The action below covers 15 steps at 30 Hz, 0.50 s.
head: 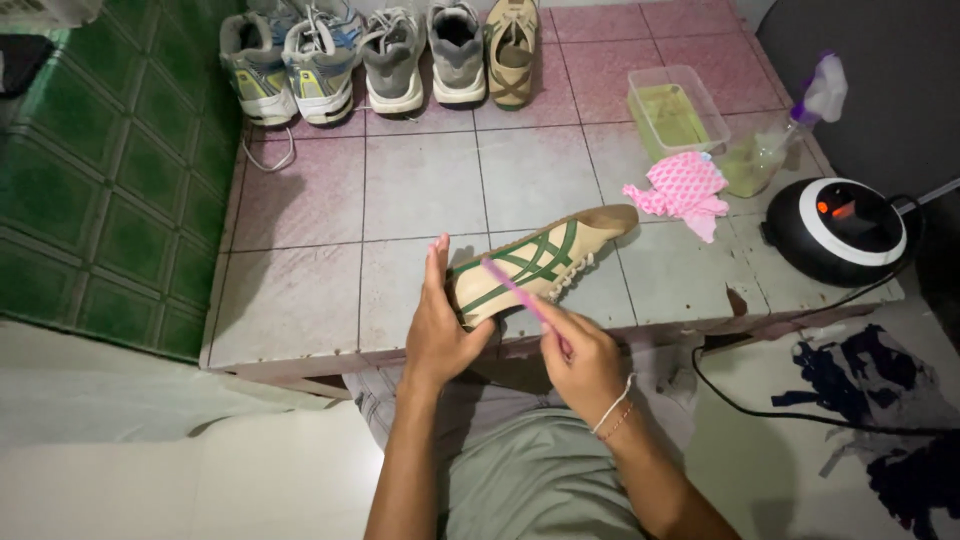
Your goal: The person scrubs the upper part of a beige and green sneaker using a pink toothbrush. They hold the shoe steady with their left hand while brushing the surface with their right hand. Several other pairs of shoes are lined up on the tiled counter in the background.
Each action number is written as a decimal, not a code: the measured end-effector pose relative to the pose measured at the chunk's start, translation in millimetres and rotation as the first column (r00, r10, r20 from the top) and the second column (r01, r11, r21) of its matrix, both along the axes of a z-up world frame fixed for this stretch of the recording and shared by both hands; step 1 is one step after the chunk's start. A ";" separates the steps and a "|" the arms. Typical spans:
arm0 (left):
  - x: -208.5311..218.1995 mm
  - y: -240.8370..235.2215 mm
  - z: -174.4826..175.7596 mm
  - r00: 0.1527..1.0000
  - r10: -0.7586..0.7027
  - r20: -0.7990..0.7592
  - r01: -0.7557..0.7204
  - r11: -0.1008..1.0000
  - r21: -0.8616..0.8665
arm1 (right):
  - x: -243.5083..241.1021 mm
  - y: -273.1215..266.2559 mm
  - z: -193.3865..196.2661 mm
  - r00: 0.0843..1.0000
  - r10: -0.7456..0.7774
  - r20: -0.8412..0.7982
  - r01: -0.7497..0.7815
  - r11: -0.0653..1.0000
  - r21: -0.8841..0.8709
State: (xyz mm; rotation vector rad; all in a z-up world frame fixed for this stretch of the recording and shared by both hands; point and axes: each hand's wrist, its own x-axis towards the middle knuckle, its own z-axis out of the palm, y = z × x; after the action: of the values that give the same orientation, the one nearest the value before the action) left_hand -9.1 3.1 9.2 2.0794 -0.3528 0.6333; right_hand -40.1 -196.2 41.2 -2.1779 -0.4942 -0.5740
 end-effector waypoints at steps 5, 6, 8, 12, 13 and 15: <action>2.5 0.0 -3.0 1.000 0.010 0.018 -0.010 1.000 0.005 | 0.3 -5.1 -5.2 1.000 0.030 0.006 -0.030 1.000 -0.007; 1.3 0.8 -3.2 0.999 0.023 0.023 -0.024 1.000 0.019 | 0.2 -6.2 -4.1 0.998 -0.036 0.048 0.036 0.999 -0.006; -0.9 -0.2 0.2 0.999 0.023 0.040 -0.025 0.999 0.038 | -0.2 -20.9 -1.7 0.996 -0.070 0.048 0.071 0.997 -0.006; 2.0 -0.8 3.6 0.996 0.002 0.091 -0.015 0.990 0.139 | 7.1 -47.5 -8.8 0.981 -0.185 0.052 0.187 0.982 -0.021; 4.2 -0.2 2.4 0.995 -0.008 0.095 -0.006 0.990 0.138 | 7.2 -50.0 -3.2 0.979 -0.195 0.056 0.196 0.980 -0.020; 2.9 0.8 -1.5 0.992 0.006 0.124 -0.028 0.984 0.179 | 3.0 -55.0 6.7 0.986 -0.163 0.029 0.165 0.984 -0.073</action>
State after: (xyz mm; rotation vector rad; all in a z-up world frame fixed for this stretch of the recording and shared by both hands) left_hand -6.2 3.9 7.6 2.2221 -0.4789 0.7668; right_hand -37.1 -251.3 47.8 -2.3001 -0.3552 -0.6804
